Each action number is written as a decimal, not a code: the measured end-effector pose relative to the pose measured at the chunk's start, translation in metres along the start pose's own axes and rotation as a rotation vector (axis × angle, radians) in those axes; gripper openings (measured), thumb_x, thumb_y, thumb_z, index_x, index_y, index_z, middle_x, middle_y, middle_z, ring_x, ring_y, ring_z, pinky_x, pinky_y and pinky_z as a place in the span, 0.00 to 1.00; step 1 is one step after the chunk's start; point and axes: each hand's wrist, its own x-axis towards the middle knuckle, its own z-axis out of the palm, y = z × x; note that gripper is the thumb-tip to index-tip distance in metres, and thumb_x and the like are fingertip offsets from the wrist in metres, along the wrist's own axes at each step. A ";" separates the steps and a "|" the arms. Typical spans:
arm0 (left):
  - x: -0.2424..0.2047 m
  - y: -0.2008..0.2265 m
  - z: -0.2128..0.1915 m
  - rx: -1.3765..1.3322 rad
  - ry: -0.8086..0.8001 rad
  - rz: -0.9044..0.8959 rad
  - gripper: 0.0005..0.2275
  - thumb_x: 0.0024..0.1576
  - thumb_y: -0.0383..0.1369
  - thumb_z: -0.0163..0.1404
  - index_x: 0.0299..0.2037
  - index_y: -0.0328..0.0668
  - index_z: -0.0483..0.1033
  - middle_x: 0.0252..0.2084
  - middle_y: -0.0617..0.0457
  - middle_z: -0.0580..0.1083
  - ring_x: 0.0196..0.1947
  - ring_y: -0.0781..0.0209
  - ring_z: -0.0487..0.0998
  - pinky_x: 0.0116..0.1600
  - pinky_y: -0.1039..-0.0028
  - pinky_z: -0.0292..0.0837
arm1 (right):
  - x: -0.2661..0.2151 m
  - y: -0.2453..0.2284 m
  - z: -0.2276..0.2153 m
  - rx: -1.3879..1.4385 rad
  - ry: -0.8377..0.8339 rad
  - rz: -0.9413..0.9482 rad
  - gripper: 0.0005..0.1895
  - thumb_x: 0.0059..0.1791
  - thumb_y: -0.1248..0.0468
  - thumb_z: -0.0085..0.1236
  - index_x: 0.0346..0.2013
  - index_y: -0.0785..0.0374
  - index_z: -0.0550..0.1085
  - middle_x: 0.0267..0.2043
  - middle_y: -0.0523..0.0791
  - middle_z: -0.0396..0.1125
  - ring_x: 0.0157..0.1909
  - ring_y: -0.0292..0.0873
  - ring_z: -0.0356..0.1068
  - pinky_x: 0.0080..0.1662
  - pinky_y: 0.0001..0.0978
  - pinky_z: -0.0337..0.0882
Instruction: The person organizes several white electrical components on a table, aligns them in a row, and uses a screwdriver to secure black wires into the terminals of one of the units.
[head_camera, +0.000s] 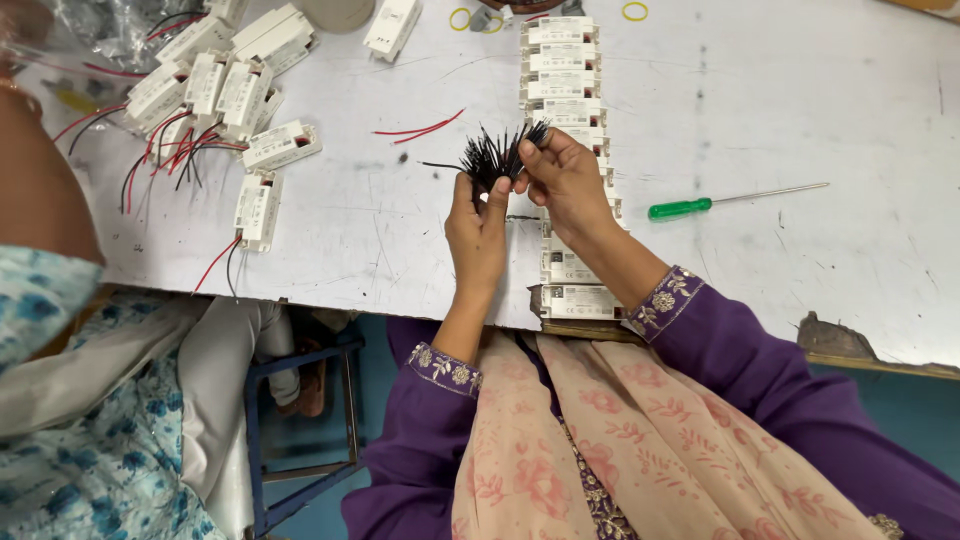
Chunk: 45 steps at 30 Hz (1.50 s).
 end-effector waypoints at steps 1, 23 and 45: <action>0.000 -0.002 0.001 -0.011 0.001 -0.008 0.14 0.65 0.42 0.52 0.45 0.36 0.71 0.30 0.58 0.72 0.27 0.74 0.62 0.32 0.79 0.60 | -0.001 -0.001 0.001 -0.023 -0.012 0.009 0.07 0.54 0.62 0.59 0.43 0.63 0.74 0.30 0.38 0.69 0.27 0.29 0.67 0.26 0.19 0.61; -0.014 -0.035 -0.032 0.076 0.027 -0.167 0.20 0.67 0.47 0.44 0.45 0.35 0.77 0.36 0.52 0.82 0.30 0.65 0.75 0.38 0.73 0.71 | 0.069 -0.062 -0.072 0.063 0.139 -0.206 0.14 0.61 0.59 0.51 0.37 0.67 0.72 0.31 0.44 0.68 0.24 0.31 0.64 0.25 0.20 0.63; 0.247 -0.111 -0.025 0.521 0.003 0.166 0.14 0.68 0.41 0.46 0.43 0.38 0.79 0.32 0.49 0.80 0.30 0.58 0.79 0.37 0.68 0.72 | -0.017 -0.030 -0.105 0.088 0.149 0.161 0.10 0.59 0.63 0.51 0.39 0.68 0.71 0.41 0.47 0.71 0.26 0.30 0.66 0.26 0.16 0.66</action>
